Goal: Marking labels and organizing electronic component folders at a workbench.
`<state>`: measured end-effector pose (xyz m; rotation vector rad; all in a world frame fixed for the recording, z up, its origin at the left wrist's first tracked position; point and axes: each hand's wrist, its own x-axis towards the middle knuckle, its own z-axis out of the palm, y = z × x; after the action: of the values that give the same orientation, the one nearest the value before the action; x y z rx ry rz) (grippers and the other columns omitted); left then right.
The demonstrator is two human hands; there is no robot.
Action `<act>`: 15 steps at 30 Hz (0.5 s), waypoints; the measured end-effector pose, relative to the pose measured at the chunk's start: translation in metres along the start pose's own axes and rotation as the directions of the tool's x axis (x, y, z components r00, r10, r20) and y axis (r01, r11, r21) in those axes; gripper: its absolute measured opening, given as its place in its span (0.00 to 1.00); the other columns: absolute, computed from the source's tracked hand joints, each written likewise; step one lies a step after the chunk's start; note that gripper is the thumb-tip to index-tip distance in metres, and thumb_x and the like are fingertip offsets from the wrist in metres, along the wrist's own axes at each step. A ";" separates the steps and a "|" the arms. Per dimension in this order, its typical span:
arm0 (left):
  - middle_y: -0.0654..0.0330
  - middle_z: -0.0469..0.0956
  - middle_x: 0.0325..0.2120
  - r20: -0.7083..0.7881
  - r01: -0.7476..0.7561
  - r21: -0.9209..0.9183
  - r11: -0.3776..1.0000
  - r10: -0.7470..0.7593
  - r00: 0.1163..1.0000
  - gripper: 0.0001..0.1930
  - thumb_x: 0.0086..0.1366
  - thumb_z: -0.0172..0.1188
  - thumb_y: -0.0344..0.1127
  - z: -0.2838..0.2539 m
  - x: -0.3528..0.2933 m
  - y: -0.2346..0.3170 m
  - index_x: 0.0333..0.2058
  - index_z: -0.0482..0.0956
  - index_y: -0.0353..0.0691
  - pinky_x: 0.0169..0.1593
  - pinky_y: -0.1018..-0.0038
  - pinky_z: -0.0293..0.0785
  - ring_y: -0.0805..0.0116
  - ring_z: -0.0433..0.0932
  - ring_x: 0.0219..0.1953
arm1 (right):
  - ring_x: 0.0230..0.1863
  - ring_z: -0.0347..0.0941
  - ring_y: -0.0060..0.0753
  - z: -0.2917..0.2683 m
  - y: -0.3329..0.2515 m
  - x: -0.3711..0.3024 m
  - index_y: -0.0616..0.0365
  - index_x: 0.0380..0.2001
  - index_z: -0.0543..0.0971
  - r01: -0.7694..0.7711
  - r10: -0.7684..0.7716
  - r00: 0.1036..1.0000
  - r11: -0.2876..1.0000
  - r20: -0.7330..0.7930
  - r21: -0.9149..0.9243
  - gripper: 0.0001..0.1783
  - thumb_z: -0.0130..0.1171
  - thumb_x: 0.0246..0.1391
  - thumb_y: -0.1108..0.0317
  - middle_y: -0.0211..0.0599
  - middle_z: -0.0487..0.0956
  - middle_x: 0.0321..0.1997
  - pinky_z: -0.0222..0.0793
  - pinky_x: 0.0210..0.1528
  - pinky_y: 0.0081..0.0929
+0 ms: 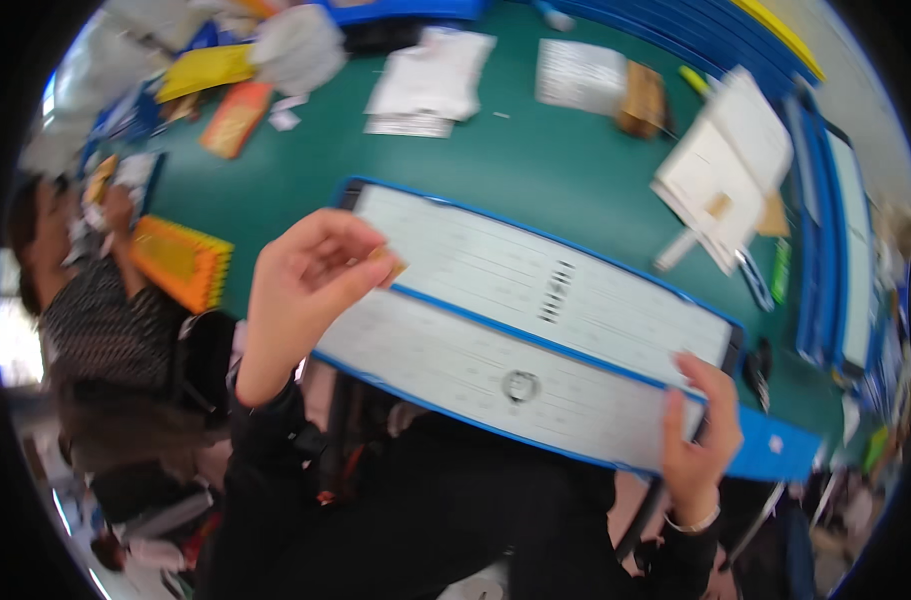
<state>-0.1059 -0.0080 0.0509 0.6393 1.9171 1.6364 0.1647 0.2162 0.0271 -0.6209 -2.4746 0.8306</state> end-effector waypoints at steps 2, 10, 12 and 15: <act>0.59 0.78 0.31 -0.052 -0.022 0.048 0.999 0.025 0.998 0.08 0.59 0.60 0.23 -0.029 0.021 -0.004 0.38 0.74 0.31 0.42 0.79 0.73 0.74 0.77 0.35 | 0.46 0.73 0.39 -0.009 0.016 -0.011 0.65 0.46 0.75 -0.150 0.151 0.987 0.989 -0.054 0.010 0.16 0.53 0.53 0.79 0.43 0.78 0.46 0.67 0.47 0.28; 0.59 0.75 0.41 0.022 -0.087 0.390 0.917 0.085 0.996 0.07 0.62 0.59 0.28 -0.094 0.041 -0.019 0.38 0.76 0.33 0.47 0.77 0.74 0.73 0.74 0.43 | 0.44 0.70 0.29 0.005 0.028 -0.008 0.66 0.50 0.73 -0.214 0.214 0.977 0.977 -0.004 0.010 0.16 0.48 0.58 0.78 0.41 0.76 0.49 0.63 0.46 0.23; 0.59 0.73 0.43 0.042 -0.018 0.357 0.934 0.003 0.999 0.07 0.62 0.59 0.28 -0.098 0.048 -0.019 0.39 0.76 0.34 0.47 0.77 0.73 0.74 0.73 0.44 | 0.44 0.70 0.30 0.005 0.031 -0.009 0.66 0.50 0.73 -0.198 0.198 0.980 0.980 -0.007 0.012 0.16 0.48 0.58 0.78 0.41 0.76 0.49 0.62 0.46 0.23; 0.53 0.71 0.50 0.024 0.078 0.331 0.940 -0.091 0.996 0.16 0.62 0.60 0.31 -0.104 0.065 -0.024 0.48 0.73 0.35 0.51 0.72 0.72 0.68 0.72 0.49 | 0.45 0.70 0.30 0.004 0.040 -0.014 0.65 0.51 0.73 -0.152 0.152 0.988 0.988 -0.011 -0.017 0.17 0.47 0.58 0.79 0.41 0.75 0.50 0.62 0.47 0.24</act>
<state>-0.2245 -0.0451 0.0335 0.7011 2.1795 1.2499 0.1841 0.2353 -0.0053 -0.8262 -2.4514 0.8606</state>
